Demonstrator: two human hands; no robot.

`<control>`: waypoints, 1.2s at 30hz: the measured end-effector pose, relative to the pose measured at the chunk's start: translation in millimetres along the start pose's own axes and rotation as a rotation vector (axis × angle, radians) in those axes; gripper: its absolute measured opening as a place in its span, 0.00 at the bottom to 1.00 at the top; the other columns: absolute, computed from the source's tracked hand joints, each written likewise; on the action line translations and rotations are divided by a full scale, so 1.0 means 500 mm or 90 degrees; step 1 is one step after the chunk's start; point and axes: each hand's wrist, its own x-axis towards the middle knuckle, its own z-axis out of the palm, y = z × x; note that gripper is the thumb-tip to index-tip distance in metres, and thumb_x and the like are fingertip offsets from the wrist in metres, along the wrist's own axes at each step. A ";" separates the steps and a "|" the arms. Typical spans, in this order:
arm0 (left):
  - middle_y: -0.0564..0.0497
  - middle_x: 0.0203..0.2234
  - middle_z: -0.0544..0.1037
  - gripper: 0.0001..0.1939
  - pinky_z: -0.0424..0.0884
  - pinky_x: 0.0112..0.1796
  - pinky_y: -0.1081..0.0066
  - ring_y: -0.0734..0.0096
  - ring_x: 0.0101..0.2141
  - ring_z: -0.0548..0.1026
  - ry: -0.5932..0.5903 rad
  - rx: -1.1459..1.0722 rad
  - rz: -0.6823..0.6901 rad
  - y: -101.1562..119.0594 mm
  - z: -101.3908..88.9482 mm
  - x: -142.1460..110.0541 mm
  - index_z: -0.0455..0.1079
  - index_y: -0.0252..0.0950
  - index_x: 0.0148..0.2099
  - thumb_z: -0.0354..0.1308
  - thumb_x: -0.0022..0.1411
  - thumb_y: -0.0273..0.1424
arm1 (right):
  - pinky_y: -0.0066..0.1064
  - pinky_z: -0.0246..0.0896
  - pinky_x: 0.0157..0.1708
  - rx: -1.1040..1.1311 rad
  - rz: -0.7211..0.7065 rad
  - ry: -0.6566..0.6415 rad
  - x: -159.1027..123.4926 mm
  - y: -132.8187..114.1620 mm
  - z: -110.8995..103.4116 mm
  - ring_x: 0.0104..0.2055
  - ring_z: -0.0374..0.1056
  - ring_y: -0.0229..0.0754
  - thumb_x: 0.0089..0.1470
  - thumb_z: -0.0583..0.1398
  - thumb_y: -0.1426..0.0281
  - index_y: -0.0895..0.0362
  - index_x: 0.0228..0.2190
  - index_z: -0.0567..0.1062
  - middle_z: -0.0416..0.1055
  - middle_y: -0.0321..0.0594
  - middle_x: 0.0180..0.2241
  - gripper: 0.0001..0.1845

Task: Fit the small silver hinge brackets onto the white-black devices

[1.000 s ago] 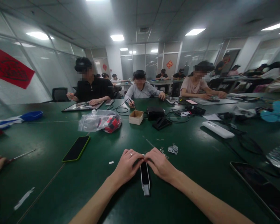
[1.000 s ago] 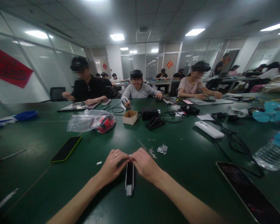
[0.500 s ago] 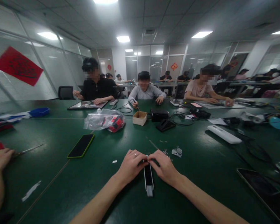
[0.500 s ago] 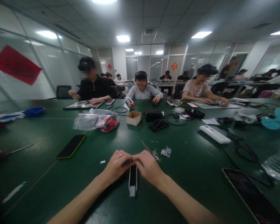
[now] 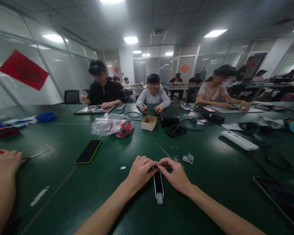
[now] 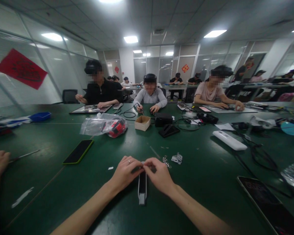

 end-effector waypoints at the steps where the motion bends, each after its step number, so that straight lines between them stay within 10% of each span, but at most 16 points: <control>1: 0.53 0.30 0.77 0.04 0.57 0.33 0.70 0.72 0.31 0.70 -0.003 -0.001 -0.002 0.000 0.001 -0.001 0.70 0.37 0.36 0.58 0.61 0.31 | 0.31 0.64 0.34 -0.004 -0.002 -0.002 0.000 0.001 0.001 0.32 0.67 0.39 0.54 0.57 0.69 0.57 0.31 0.73 0.72 0.38 0.30 0.06; 17: 0.53 0.32 0.76 0.05 0.64 0.35 0.72 0.72 0.31 0.71 -0.189 -0.094 -0.251 -0.064 -0.032 -0.001 0.72 0.38 0.38 0.59 0.57 0.30 | 0.38 0.62 0.37 -0.284 -0.060 -0.067 0.016 0.041 -0.045 0.36 0.65 0.44 0.54 0.54 0.73 0.57 0.33 0.72 0.71 0.42 0.33 0.07; 36: 0.55 0.30 0.77 0.04 0.65 0.33 0.73 0.71 0.31 0.72 -0.197 -0.165 -0.281 -0.053 -0.022 -0.002 0.72 0.38 0.36 0.58 0.57 0.30 | 0.38 0.61 0.37 -0.296 -0.023 -0.110 0.016 0.040 -0.037 0.36 0.64 0.44 0.56 0.54 0.69 0.56 0.33 0.73 0.71 0.42 0.32 0.09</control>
